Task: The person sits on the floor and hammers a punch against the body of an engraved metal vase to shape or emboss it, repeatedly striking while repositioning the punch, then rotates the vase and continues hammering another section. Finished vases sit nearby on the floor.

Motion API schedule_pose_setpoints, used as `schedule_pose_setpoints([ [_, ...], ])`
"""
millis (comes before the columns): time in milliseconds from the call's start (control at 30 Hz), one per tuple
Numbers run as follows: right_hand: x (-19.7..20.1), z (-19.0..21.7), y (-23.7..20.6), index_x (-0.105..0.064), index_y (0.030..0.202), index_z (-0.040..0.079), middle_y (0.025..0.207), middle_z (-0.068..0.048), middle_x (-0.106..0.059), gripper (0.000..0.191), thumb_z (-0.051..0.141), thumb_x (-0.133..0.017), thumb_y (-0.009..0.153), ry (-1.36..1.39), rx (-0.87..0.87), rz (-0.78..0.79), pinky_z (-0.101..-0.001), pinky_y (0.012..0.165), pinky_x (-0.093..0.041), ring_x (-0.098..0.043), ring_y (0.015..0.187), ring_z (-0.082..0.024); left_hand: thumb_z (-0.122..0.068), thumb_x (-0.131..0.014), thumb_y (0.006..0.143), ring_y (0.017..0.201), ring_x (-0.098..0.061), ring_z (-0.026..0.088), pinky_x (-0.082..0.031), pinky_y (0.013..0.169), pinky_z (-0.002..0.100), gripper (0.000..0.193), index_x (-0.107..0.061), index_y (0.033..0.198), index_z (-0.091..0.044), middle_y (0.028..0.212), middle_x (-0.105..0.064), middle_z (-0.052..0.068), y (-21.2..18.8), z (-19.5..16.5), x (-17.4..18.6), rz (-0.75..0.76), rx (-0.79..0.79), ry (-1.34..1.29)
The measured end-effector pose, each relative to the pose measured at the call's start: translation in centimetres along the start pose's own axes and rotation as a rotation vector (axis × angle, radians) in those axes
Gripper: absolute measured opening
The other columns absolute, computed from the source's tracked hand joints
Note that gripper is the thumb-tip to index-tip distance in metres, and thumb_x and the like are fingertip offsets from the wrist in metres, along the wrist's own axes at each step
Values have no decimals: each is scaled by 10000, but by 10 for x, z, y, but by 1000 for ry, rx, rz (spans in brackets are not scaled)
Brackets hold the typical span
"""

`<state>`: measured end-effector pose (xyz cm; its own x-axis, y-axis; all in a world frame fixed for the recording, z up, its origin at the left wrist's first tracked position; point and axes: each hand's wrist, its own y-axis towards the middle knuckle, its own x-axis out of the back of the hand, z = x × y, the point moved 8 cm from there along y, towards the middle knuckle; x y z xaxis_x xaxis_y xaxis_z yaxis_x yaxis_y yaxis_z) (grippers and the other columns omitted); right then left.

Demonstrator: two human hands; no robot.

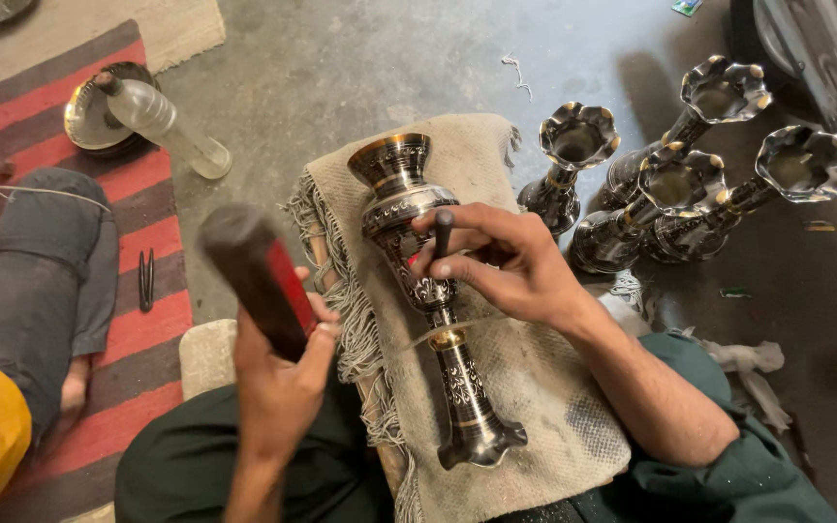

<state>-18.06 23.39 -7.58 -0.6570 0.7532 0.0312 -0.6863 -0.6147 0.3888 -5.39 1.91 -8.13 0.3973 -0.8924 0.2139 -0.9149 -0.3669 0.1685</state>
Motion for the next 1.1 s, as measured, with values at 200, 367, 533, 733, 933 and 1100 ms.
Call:
schedule_pose_setpoints([
  [200, -5, 19, 6, -635, 1322, -6, 1090, -107, -771, 360, -9, -719, 972, -73, 90, 81, -292, 932, -646, -765, 1030, -142, -29, -710, 813, 788, -699, 196, -558, 703, 318, 666, -467, 1422, -146, 887, -694, 98, 12, -43, 16, 113, 146, 494],
  [367, -5, 21, 11, -674, 1276, 7, 1038, -74, -787, 340, 18, -758, 946, -176, 65, 91, -284, 881, -664, -777, 978, -130, -7, -733, 755, 1024, -687, 405, -538, 780, 446, 726, -480, 1424, -130, 1168, -690, 187, 25, -110, -3, 194, -316, 725],
  [533, -5, 23, 13, -665, 1287, 14, 1111, -82, -776, 380, 44, -773, 924, -209, 112, 79, -288, 865, -679, -774, 993, -133, 32, -670, 819, 1082, -695, 405, -561, 779, 445, 726, -455, 1484, -168, 1253, -670, 175, 35, -136, -10, 211, -378, 649],
  [733, -4, 19, 11, -693, 1245, 24, 1034, -56, -785, 355, 77, -802, 911, -254, 108, 80, -273, 834, -673, -769, 946, -115, -40, -762, 850, 866, -654, 353, -503, 757, 501, 767, -487, 1526, -277, 947, -640, 131, 44, -145, -29, 295, -574, 1217],
  [933, 0, 14, 10, -723, 1190, 23, 909, -41, -777, 324, 73, -830, 889, -310, 64, 52, -249, 733, -624, -727, 849, -88, -11, -741, 811, 835, -639, 318, -492, 727, 483, 740, -519, 1480, -237, 879, -596, 97, 38, -163, -34, 207, -668, 1323],
  [1100, 0, 13, 11, -700, 1211, 19, 938, -28, -787, 320, 78, -793, 911, -202, 47, 66, -243, 781, -641, -750, 894, -63, -48, -729, 795, 858, -616, 335, -484, 757, 487, 758, -514, 1498, -233, 926, -587, 102, 39, -168, -31, 203, -597, 1146],
])
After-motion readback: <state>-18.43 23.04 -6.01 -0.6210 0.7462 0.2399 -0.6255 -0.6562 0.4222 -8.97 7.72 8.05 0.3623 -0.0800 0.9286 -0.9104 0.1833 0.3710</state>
